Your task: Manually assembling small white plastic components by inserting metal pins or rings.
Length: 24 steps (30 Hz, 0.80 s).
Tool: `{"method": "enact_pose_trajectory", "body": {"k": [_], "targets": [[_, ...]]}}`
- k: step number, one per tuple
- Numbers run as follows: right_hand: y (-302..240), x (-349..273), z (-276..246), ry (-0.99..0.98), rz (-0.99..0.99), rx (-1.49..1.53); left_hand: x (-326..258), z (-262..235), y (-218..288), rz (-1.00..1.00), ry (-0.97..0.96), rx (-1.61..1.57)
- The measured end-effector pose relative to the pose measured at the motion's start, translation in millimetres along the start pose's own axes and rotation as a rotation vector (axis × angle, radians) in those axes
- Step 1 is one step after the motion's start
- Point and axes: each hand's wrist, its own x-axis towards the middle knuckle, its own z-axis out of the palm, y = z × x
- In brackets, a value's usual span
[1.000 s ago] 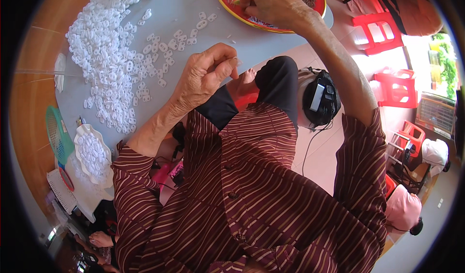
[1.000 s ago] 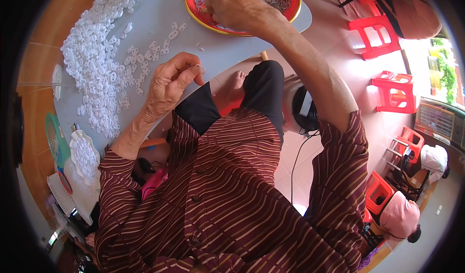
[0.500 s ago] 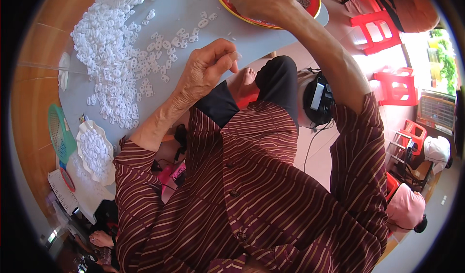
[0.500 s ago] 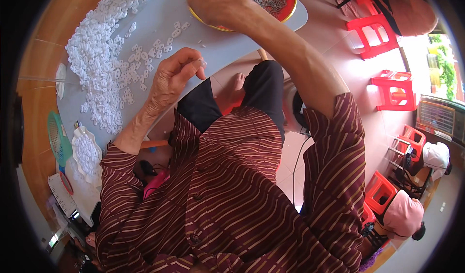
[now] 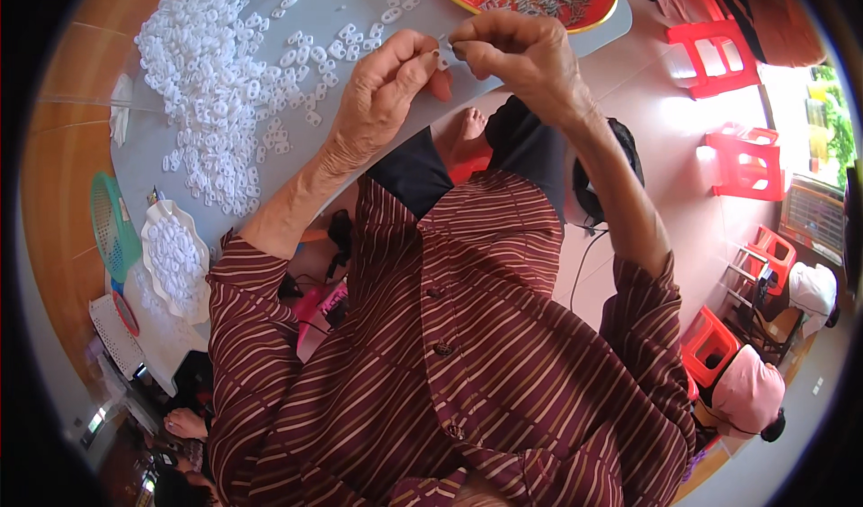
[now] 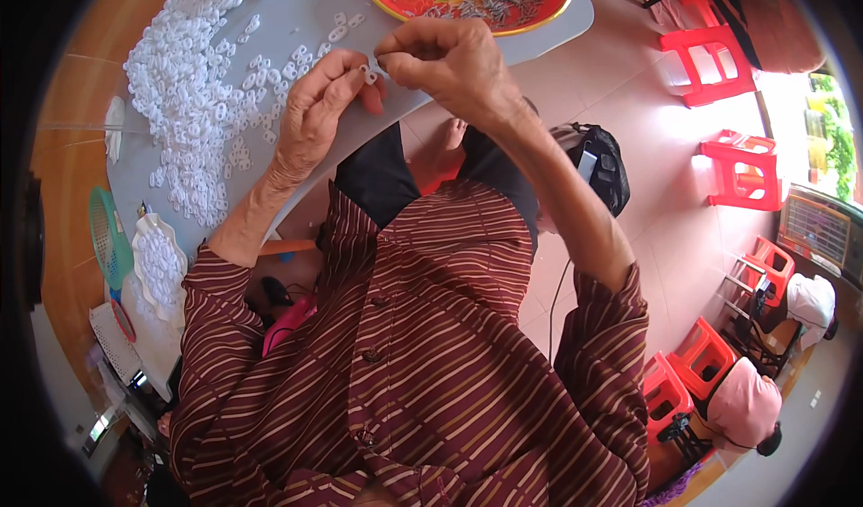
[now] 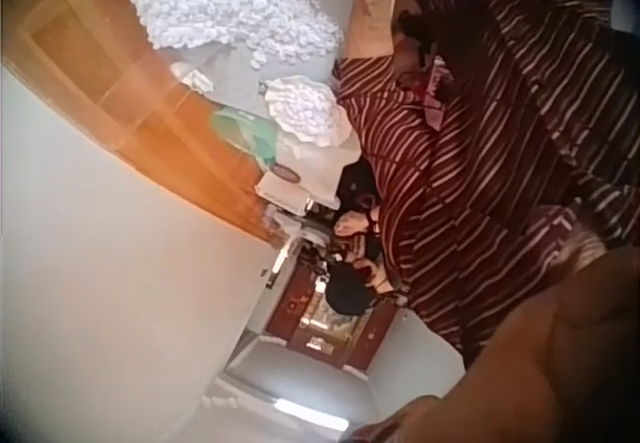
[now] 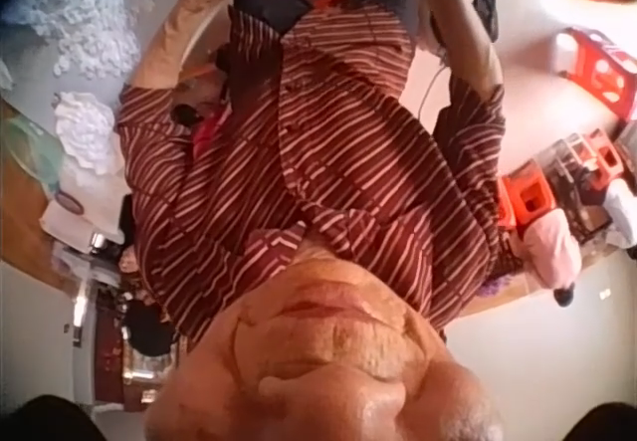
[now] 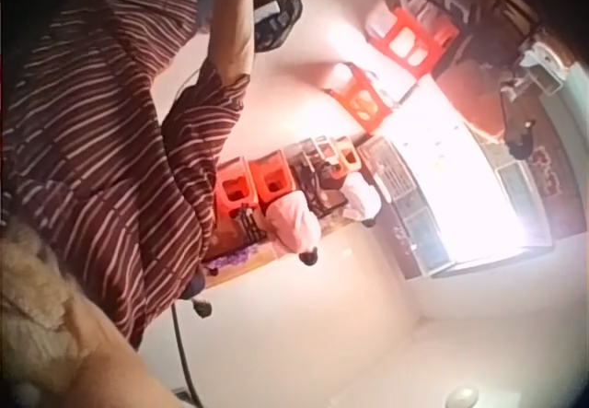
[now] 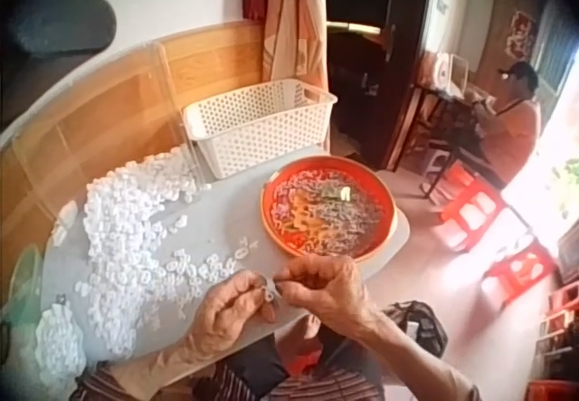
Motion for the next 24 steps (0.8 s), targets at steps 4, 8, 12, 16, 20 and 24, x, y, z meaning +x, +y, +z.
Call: {"method": "enact_pose_trajectory", "body": {"k": [4,8,12,16,20,24], "targets": [[16.6,-7.5,12.1,0.009,-0.046,0.232,-0.5,-0.1,3.1,0.054,-0.036,0.074],[17.8,-7.8,13.9,-0.002,-0.049,0.398,-1.9,1.3,5.4,0.030,-0.042,0.088],[14.4,-10.0,16.2,0.031,-0.002,0.449,-0.7,-0.3,1.4,0.068,-0.041,0.103],[13.2,-9.5,24.1,0.090,-0.043,0.448,-1.9,0.9,2.0,0.058,-0.030,0.112],[8.8,-12.3,30.8,0.228,-0.040,0.356,-2.6,2.7,2.1,0.056,-0.008,0.126],[12.8,-13.4,41.8,0.287,-0.089,0.363,-3.7,3.5,4.7,0.061,0.005,0.139]]}}
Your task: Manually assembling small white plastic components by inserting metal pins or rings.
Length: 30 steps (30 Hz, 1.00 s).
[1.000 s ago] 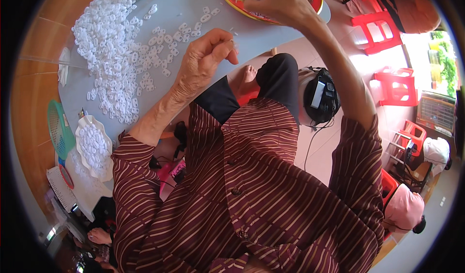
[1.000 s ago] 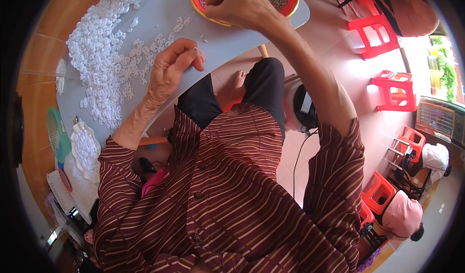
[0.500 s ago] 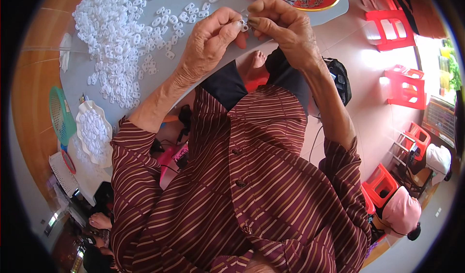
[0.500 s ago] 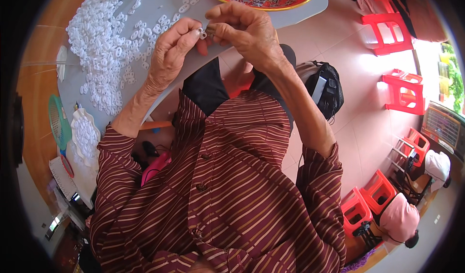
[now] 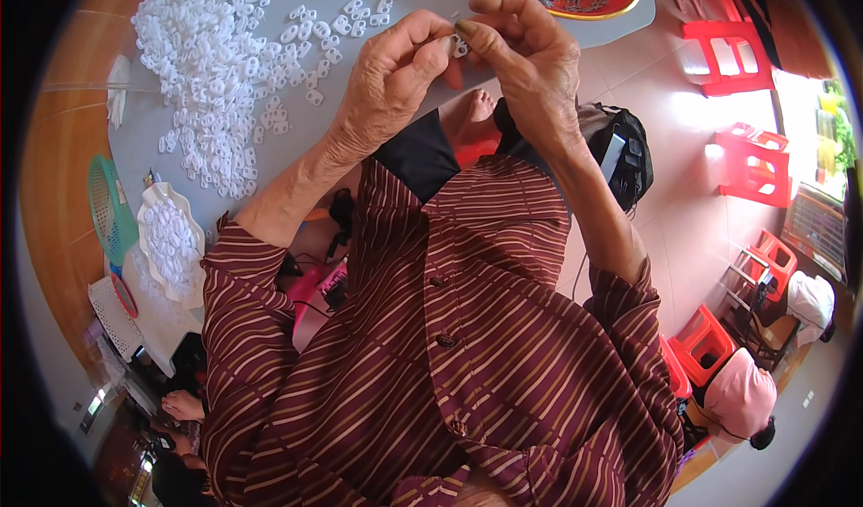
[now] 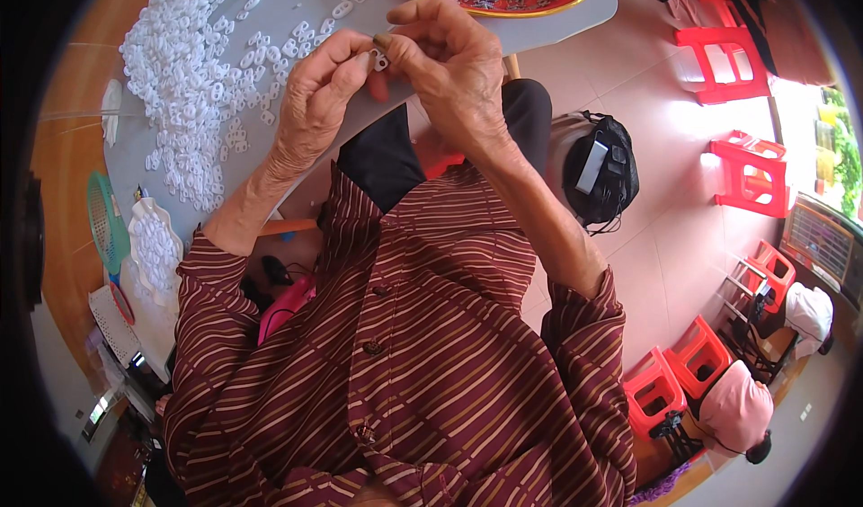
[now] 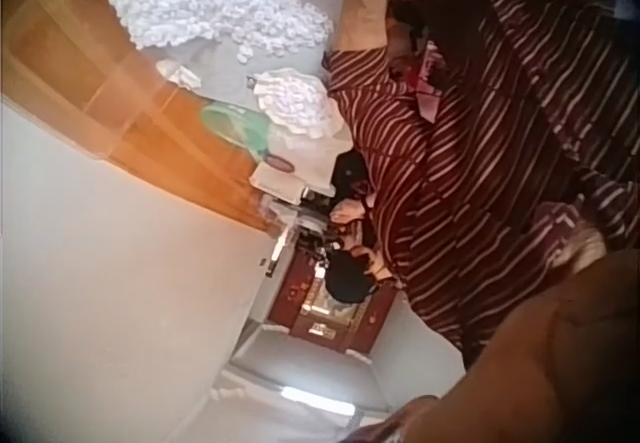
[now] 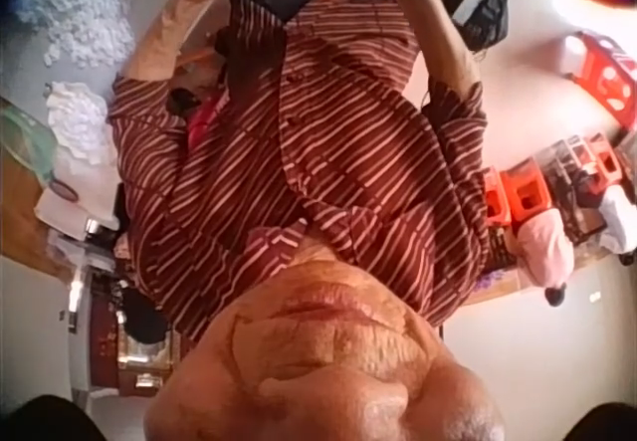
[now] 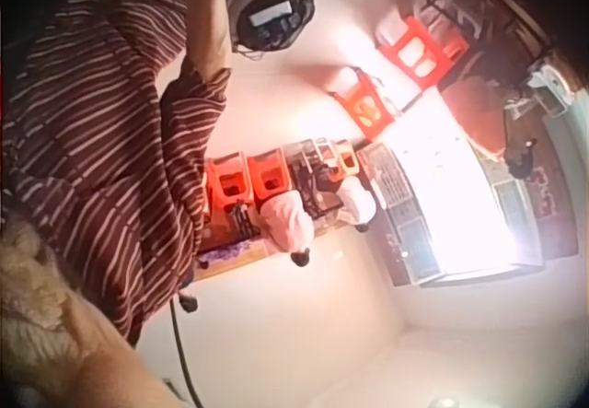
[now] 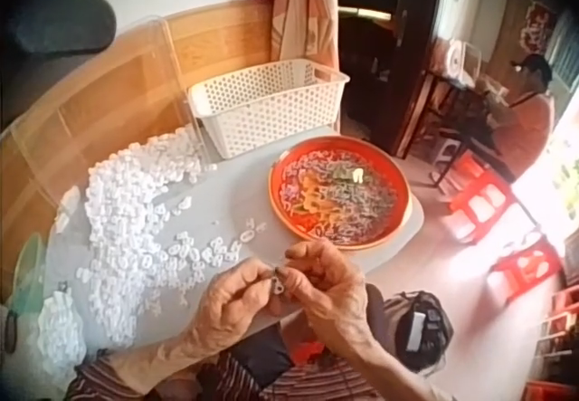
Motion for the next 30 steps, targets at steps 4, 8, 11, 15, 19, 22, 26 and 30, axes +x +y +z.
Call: {"method": "enact_pose_trajectory", "body": {"k": [4,8,11,15,19,22,26,30], "targets": [[2.1,-2.6,-1.2,-0.040,0.006,0.020,-0.3,0.2,-3.1,0.005,0.019,-0.006],[-2.0,3.1,-11.8,-0.159,0.087,0.036,0.6,-0.2,-1.4,-0.012,0.014,-0.026],[-5.6,3.3,-9.9,-0.119,0.075,0.009,1.0,-1.2,-4.6,0.006,0.006,-0.038],[-5.9,0.1,-3.5,-0.050,0.057,0.017,0.3,-1.0,-2.4,0.015,0.018,-0.013],[-4.4,-2.8,1.7,0.020,0.024,-0.006,0.4,-0.6,-2.8,0.010,0.025,-0.018],[-1.3,-2.9,3.0,0.027,0.010,0.018,-0.5,0.3,-3.8,0.003,0.037,-0.022],[0.6,-4.8,7.0,0.056,-0.025,0.038,-1.5,1.1,-2.9,-0.004,0.060,-0.031],[9.4,-4.9,7.5,0.080,-0.100,0.022,-1.6,3.8,-3.9,-0.009,0.086,-0.047]]}}
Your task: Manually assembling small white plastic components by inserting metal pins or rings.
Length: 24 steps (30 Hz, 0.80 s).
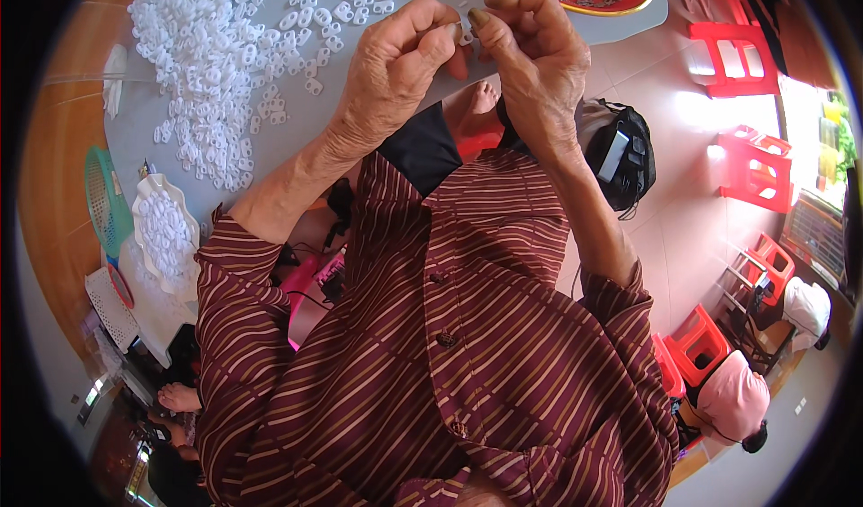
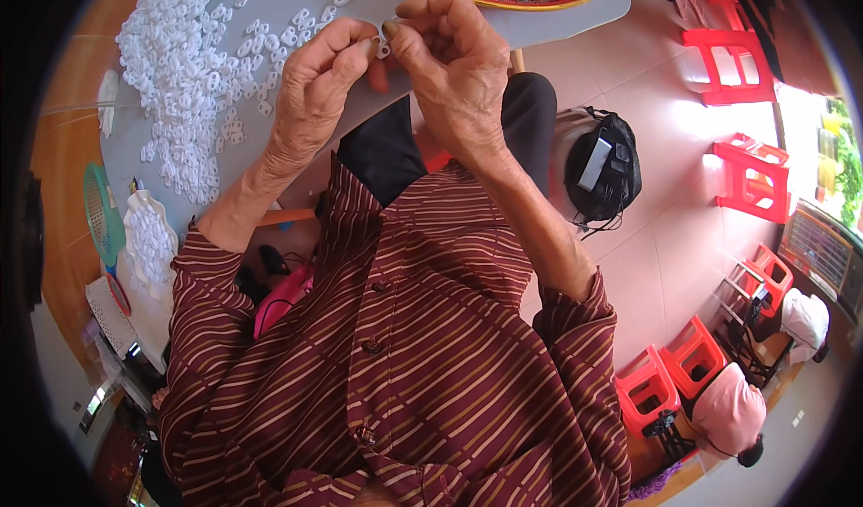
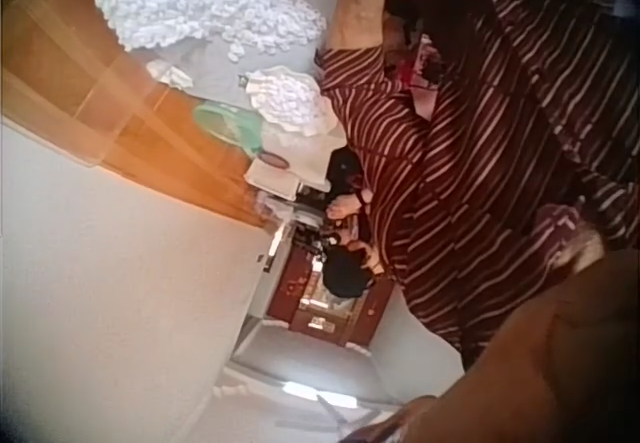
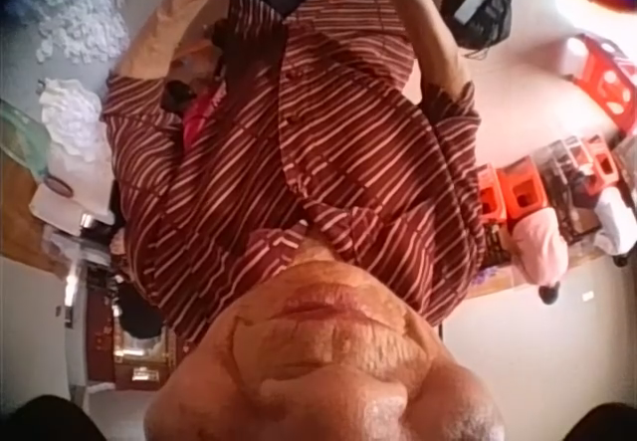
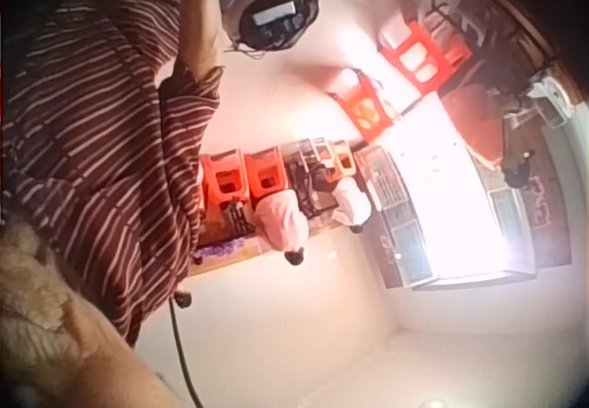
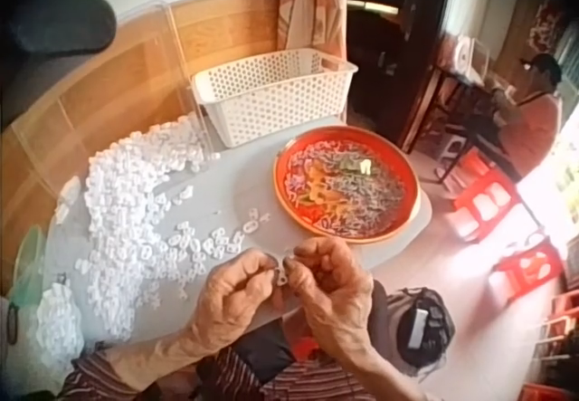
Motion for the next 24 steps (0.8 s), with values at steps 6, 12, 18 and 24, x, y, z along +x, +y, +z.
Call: {"method": "enact_pose_trajectory", "body": {"k": [6,12,18,24], "targets": [[3.5,-0.9,-1.4,0.004,-0.093,-0.060,0.7,0.6,1.2,0.027,-0.001,0.146],[1.7,-2.2,-0.3,-0.005,-0.129,-0.171,-0.2,1.1,-1.9,0.065,-0.012,0.104],[1.2,-1.5,-10.3,-0.077,-0.118,-0.221,0.3,-2.2,-1.7,0.080,-0.036,0.194],[-3.9,-1.0,-13.8,-0.135,-0.104,-0.312,-1.4,-5.3,2.2,-0.048,-0.077,0.052]]}}
